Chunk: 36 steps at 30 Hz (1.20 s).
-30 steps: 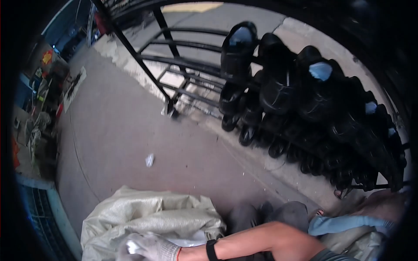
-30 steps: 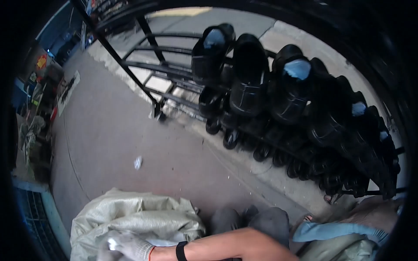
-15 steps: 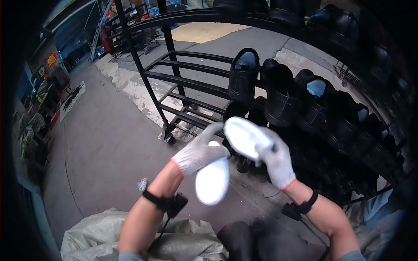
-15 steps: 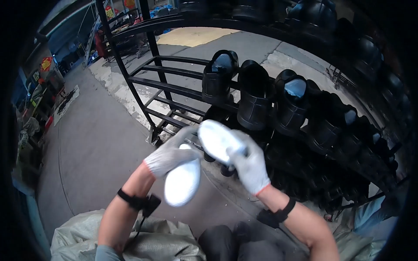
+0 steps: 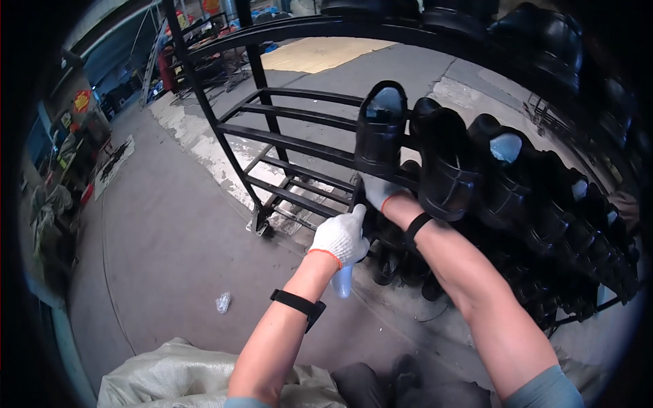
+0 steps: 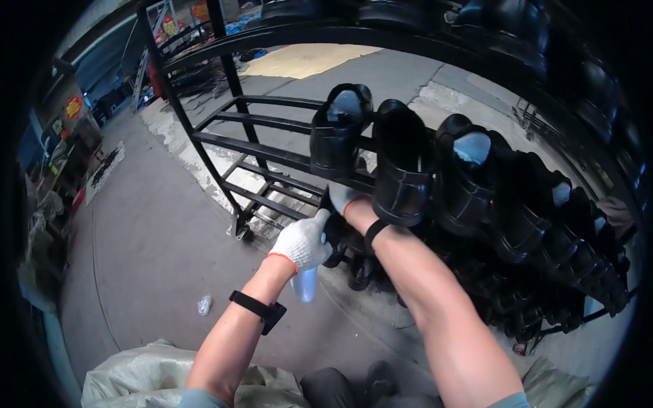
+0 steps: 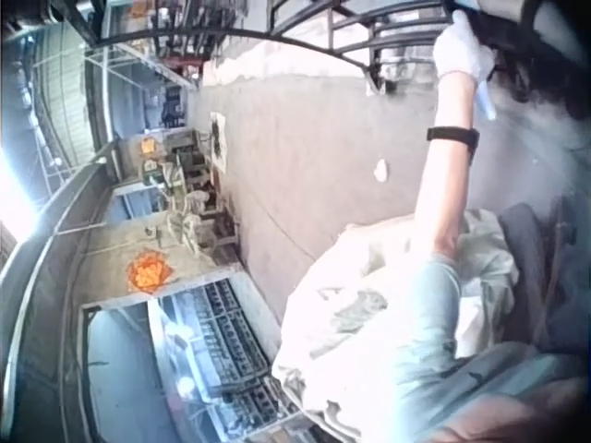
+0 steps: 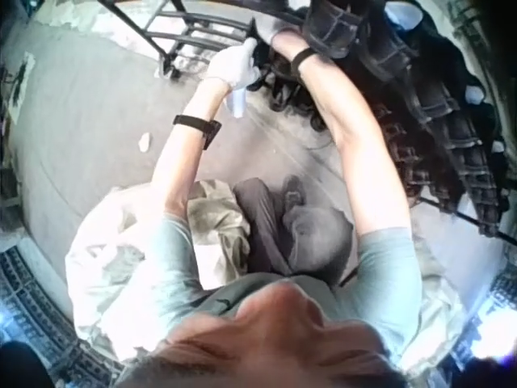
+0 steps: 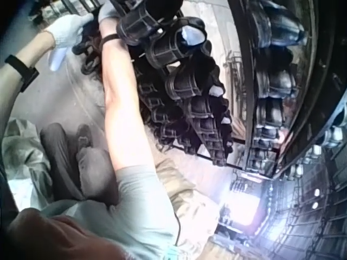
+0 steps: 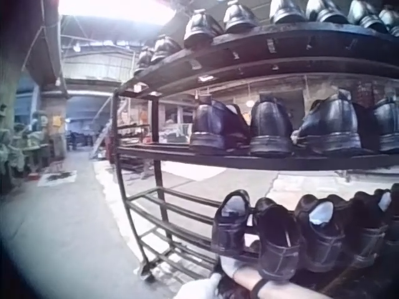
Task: Inserting paper or foam fillers into finished black shoes on a rack.
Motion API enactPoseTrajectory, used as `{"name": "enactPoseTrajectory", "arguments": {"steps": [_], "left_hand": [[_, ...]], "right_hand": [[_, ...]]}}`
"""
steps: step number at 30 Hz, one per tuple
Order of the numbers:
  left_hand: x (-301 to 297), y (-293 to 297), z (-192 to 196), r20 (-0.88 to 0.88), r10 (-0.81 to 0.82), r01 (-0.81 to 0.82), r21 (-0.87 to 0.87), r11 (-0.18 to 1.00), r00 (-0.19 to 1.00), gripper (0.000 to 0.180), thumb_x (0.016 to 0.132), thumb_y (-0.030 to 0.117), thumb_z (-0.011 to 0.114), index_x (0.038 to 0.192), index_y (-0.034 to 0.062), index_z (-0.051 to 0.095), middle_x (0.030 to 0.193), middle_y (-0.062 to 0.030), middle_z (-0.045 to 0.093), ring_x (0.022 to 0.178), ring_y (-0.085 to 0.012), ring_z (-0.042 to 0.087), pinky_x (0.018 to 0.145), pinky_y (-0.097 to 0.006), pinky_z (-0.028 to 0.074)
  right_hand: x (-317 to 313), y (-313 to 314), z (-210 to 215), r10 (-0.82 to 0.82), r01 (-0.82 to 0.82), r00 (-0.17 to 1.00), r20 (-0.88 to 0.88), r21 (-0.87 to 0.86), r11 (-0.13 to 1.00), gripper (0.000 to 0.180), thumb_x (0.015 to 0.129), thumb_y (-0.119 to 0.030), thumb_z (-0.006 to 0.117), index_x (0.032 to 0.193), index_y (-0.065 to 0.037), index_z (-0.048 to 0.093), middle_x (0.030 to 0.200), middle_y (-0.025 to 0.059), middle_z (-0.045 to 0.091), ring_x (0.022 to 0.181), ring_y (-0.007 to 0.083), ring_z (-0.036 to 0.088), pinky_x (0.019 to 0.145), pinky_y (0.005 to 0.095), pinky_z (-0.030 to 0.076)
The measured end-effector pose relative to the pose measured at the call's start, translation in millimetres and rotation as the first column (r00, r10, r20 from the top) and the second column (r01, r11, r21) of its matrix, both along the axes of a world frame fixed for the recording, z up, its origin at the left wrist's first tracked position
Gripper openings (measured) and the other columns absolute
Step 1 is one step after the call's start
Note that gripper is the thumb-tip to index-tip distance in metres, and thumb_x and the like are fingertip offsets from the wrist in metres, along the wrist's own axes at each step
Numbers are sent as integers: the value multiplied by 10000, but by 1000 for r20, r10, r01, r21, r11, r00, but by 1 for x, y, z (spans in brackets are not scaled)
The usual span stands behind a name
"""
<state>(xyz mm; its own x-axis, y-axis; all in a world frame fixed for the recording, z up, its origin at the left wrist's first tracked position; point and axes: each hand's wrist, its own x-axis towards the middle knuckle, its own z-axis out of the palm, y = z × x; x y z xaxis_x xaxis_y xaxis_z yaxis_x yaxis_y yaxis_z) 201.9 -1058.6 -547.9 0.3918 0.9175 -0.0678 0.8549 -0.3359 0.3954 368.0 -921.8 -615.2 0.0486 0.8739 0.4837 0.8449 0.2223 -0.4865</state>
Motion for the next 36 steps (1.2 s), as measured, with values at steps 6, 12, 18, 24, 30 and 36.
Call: {"name": "enactPoseTrajectory", "arguments": {"steps": [6,12,18,24,30,36], "left_hand": [[-28,-64,4,582,284,-371,33,928,762,546,922,156,722,1422,-10,579,1067,-230,754,950,-301,766,870,-416,608],[70,-110,16,722,-123,-328,450,831,681,579,937,126,767,1451,-58,572,1311,-283,666,1138,-399,696,1046,-446,549],[145,-154,-2,546,-589,1,733,681,595,1002,704,49,886,1562,-86,387,1459,-380,528,1208,-551,619,1018,-568,548],[161,-123,-2,586,-491,-70,684,726,644,755,811,-12,735,1512,-76,459,1323,-319,590,1150,-507,613,1037,-575,499],[141,-53,-49,306,-160,27,397,917,939,385,891,209,724,1227,40,641,1061,-227,686,929,-422,711,783,-530,603],[168,-58,-28,300,-117,31,276,961,947,164,910,126,659,988,73,792,1025,-198,783,990,-375,764,847,-492,628]], "right_hand": [[14,-189,108,497,-499,866,-47,-55,865,694,950,-329,758,1528,-8,549,1408,280,606,1316,405,631,1116,448,518],[86,-318,108,191,-377,770,-609,-194,905,930,927,-400,829,1655,-22,391,1497,215,561,1311,319,629,1107,443,519],[117,-336,108,66,-456,181,-981,-24,890,885,963,-266,818,1674,-16,355,1513,126,586,1382,235,583,1165,382,484],[155,-303,92,-59,-127,124,-991,-75,989,377,1030,-151,664,1364,21,635,1185,133,767,955,212,772,752,318,621],[130,-184,53,-203,217,975,91,-192,957,363,967,-383,676,1196,-111,751,1041,181,781,1049,415,721,998,482,546],[241,-96,1,381,-227,871,311,-432,873,403,1076,-377,571,1204,-38,747,1350,239,704,1257,388,653,1074,490,515]]}}
